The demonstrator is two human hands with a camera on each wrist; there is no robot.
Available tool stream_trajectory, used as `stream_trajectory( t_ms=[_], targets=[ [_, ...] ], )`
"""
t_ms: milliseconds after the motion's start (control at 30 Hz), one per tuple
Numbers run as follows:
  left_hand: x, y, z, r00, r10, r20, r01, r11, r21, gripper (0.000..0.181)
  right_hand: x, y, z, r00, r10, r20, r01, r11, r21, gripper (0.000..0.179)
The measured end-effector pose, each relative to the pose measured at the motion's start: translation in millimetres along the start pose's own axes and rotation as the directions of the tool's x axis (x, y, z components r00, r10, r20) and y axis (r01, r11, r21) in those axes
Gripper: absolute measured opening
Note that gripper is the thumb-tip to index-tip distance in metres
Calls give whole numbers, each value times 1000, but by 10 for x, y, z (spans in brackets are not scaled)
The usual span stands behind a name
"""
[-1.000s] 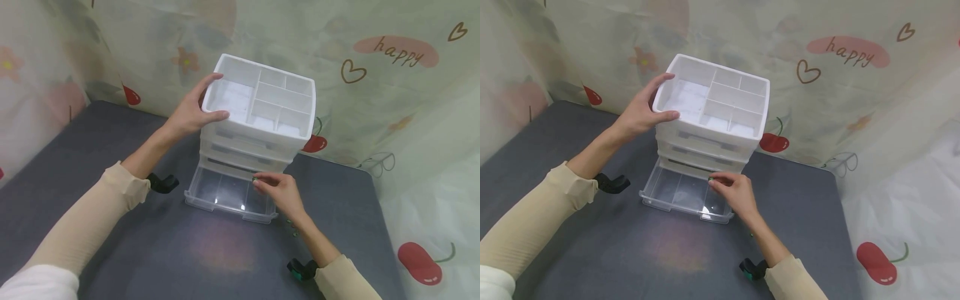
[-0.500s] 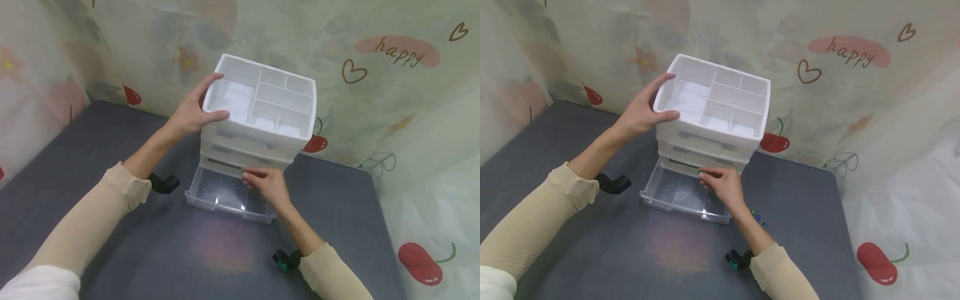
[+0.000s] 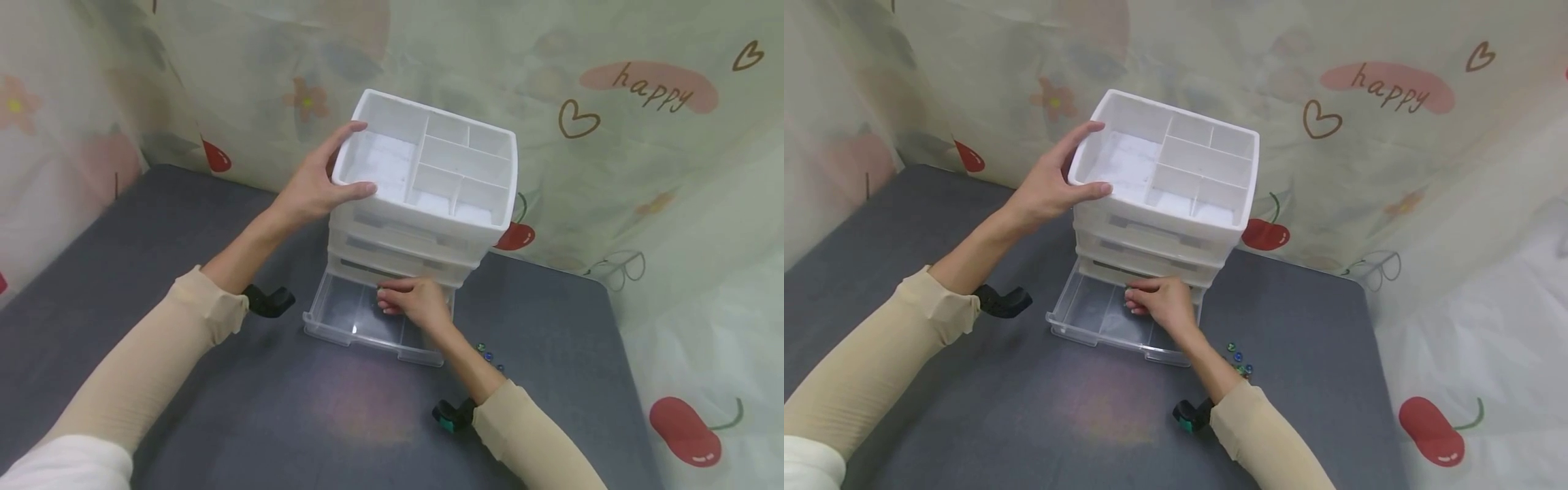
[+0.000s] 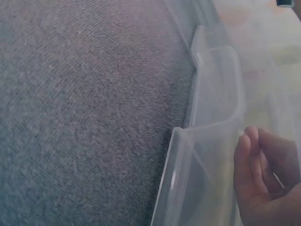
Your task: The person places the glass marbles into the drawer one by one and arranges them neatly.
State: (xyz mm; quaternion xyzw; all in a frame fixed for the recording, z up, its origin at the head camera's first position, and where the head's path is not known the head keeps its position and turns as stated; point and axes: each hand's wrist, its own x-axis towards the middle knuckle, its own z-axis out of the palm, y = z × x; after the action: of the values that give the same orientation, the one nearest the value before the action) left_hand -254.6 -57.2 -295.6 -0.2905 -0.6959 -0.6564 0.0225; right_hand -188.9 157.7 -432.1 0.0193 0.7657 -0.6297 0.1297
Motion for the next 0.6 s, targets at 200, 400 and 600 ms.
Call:
stream_trajectory(
  t_ms=[200, 400, 600],
  targets=[
    [2, -7, -1, 1000, -8, 0, 8, 1000, -5, 76, 50, 38, 51, 1000, 28, 8, -28, 999, -33, 25],
    [4, -24, -9, 1000, -8, 13, 9, 999, -33, 76, 65, 36, 66, 999, 34, 7, -33, 995, -91, 25],
    [6, -41, -9, 1000, -11, 15, 12, 999, -42, 75, 69, 59, 79, 999, 40, 4, -39, 988, -148, 25]
  ],
)
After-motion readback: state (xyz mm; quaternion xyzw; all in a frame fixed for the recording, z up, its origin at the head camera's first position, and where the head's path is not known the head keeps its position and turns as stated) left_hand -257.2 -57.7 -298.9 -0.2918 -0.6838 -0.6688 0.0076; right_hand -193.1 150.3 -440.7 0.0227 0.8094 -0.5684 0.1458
